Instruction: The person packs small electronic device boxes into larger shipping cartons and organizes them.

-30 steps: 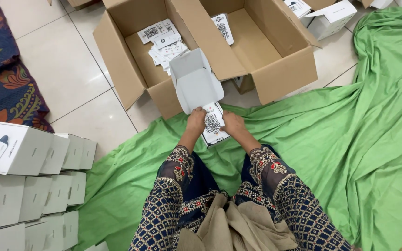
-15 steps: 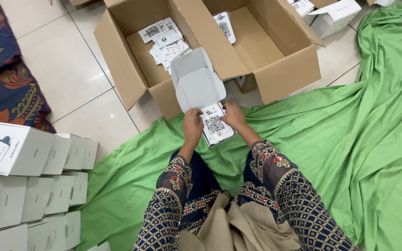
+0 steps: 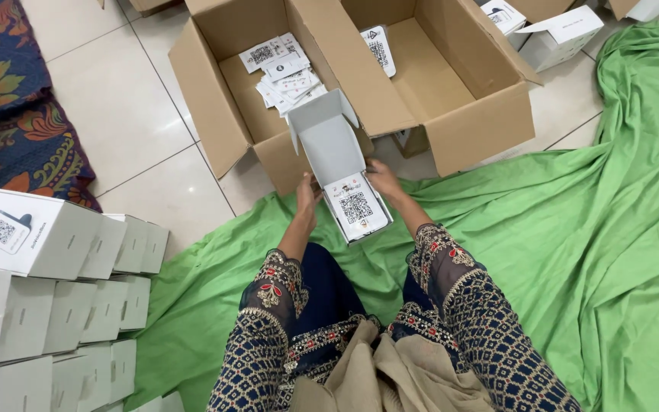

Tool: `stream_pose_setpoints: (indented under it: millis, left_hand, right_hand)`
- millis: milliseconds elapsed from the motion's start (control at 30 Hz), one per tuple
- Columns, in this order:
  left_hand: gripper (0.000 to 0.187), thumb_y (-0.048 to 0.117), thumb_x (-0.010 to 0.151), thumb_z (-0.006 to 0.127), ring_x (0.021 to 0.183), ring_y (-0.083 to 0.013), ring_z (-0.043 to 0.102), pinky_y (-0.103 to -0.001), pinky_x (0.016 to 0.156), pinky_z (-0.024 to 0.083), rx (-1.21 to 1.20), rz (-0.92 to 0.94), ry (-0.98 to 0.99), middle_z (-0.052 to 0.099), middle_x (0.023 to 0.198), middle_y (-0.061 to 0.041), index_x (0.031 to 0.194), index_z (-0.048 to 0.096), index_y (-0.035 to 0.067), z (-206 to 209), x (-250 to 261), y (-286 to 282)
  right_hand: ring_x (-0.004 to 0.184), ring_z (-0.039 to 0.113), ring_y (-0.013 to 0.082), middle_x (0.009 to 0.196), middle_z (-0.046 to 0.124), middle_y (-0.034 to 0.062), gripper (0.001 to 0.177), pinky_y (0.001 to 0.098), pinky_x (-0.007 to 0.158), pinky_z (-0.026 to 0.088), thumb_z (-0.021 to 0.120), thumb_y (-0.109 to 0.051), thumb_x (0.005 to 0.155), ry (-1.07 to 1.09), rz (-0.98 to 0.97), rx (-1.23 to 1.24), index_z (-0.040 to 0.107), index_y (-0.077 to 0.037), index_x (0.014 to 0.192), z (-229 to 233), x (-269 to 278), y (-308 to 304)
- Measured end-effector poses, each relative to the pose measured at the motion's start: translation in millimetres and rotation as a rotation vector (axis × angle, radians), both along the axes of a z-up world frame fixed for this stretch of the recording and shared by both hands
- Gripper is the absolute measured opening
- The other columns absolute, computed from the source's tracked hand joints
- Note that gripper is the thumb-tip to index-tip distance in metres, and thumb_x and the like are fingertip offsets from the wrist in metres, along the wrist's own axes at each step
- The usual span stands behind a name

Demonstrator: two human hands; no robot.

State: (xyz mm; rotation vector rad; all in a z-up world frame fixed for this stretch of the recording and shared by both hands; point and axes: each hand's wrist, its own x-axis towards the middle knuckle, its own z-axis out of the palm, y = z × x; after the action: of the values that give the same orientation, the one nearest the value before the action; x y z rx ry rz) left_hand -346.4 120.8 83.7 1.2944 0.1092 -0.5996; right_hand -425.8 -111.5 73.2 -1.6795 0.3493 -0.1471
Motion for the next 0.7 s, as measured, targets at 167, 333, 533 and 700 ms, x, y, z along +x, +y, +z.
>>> stream_pose_setpoints:
  millis: [167,333,533,700]
  left_hand:
    - [0.054,0.044,0.107,0.036,0.121,-0.0274,0.062,-0.043,0.104,0.046,0.003,0.026,-0.072,0.066,0.134,-0.013,0.137,0.057,0.004,11,-14,7]
    - [0.054,0.045,0.107,0.04,0.103,-0.0222,0.068,-0.04,0.086,0.052,0.211,0.085,-0.121,0.074,0.116,-0.01,0.126,0.065,0.001,11,-20,7]
    - [0.056,0.053,0.105,0.044,0.103,-0.0227,0.064,-0.039,0.08,0.058,0.133,-0.023,-0.032,0.067,0.119,-0.009,0.134,0.062,0.008,28,-36,12]
    - [0.058,0.057,0.099,0.046,0.104,-0.0215,0.064,-0.039,0.079,0.058,0.175,-0.065,-0.037,0.065,0.123,0.001,0.133,0.063,0.013,42,-45,19]
  right_hand:
    - [0.111,0.065,0.0211,0.129,0.07,0.011,0.051,0.0328,0.095,0.05,0.053,-0.005,0.087,0.057,-0.018,0.064,0.058,-0.001,0.138,33,-9,0]
    - [0.099,0.062,0.0228,0.113,0.073,0.0124,0.04,0.0366,0.089,0.048,0.05,-0.016,0.093,0.063,-0.056,-0.068,0.071,0.002,0.122,10,-8,-26]
    - [0.103,0.065,0.0178,0.114,0.071,0.0043,0.046,0.0401,0.087,0.055,0.042,-0.041,0.103,0.122,-0.129,0.175,0.067,-0.007,0.121,-3,-24,-48]
    - [0.126,0.058,0.0335,0.141,0.058,0.0142,0.071,0.052,0.095,0.06,0.047,-0.064,0.101,0.283,-0.011,0.415,0.053,-0.011,0.146,85,-59,-26]
